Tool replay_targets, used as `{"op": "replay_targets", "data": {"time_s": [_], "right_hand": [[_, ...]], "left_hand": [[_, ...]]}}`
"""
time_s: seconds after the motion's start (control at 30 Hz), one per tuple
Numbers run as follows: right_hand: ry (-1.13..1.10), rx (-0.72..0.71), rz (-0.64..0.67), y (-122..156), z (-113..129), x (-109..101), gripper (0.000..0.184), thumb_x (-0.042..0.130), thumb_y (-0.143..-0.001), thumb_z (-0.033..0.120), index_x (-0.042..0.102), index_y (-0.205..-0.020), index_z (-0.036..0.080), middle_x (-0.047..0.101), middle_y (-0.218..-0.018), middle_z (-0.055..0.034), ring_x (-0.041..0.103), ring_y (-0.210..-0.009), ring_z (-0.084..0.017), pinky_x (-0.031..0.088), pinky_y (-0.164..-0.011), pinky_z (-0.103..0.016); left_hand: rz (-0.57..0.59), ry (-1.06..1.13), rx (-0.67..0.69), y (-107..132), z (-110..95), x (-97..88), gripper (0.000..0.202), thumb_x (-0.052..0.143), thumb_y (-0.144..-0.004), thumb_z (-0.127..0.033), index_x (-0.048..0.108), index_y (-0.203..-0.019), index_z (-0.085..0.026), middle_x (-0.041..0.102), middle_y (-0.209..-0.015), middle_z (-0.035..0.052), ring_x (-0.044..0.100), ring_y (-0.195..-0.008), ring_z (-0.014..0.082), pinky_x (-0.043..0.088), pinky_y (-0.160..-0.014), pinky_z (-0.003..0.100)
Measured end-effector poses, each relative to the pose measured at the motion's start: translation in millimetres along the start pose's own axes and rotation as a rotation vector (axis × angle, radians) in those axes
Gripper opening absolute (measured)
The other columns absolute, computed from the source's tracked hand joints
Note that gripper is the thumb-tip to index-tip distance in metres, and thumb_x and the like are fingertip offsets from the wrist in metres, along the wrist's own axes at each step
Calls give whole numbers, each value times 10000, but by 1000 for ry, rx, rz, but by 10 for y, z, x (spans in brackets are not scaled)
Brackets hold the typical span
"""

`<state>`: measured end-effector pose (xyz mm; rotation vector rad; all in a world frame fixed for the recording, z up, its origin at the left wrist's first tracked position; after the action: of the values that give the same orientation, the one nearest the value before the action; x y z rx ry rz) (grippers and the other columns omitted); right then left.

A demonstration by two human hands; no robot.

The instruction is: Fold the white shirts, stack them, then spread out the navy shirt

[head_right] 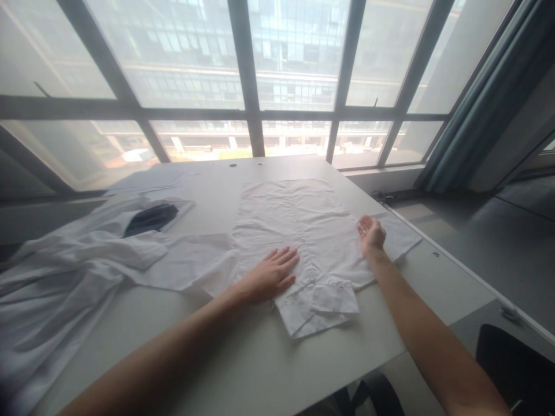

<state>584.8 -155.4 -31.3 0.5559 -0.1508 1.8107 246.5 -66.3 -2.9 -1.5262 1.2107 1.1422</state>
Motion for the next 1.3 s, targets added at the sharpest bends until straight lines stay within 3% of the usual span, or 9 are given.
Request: {"op": "replay_targets", "data": {"time_s": [0.1,0.23,0.33,0.67,1.3], "right_hand": [[-33,-1,255,247,-29,336,360,344,-1038,319,691,-980,240,731,-1173,-41,690,-1103,-144,560,-997,-332],[16,300,826,962,-411,930,535,258,-1069,506,695,-1159,212,667,-1357,-103,660,-1209,-233,499,-1084,-453],[135,442,1003,1284,-634,1016,546,289,-1070,515,659,-1257,160,632,-1400,-154,666,-1204,-244,460,-1123,-458],[86,426,702,907,-609,823,371,355,-1070,382,610,-1233,167,690,-1246,-162,716,-1106,-239,582,-994,-435],[84,470,708,967,-597,832,411,334,-1073,380,623,-1243,142,723,-1191,-190,729,-1087,-257,603,-953,-453]], "left_hand": [[27,-21,7,9,-12,18,618,315,-1070,-486,329,-1587,-148,233,-1679,125,162,-1560,309,151,-1252,496],[44,-44,11,7,-7,48,642,289,-1074,-499,262,-1611,-149,181,-1688,134,111,-1568,305,109,-1252,519],[45,-50,12,2,3,66,659,276,-1073,-512,225,-1622,-150,160,-1690,136,101,-1570,302,99,-1251,525],[10,-48,6,13,-8,28,636,291,-1070,-513,278,-1603,-166,208,-1686,120,156,-1564,292,137,-1249,497],[-12,-22,14,17,10,32,626,292,-1067,-520,274,-1606,-200,221,-1686,116,163,-1563,291,127,-1246,485]]}}
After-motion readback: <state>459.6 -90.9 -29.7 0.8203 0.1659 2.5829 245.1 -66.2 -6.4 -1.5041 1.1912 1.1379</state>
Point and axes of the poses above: each hand's wrist, its own y-axis away from the middle knuckle, its own x-axis out of the palm, z = x × y, the point moved 10 cm from there along -y, towards the middle knuckle
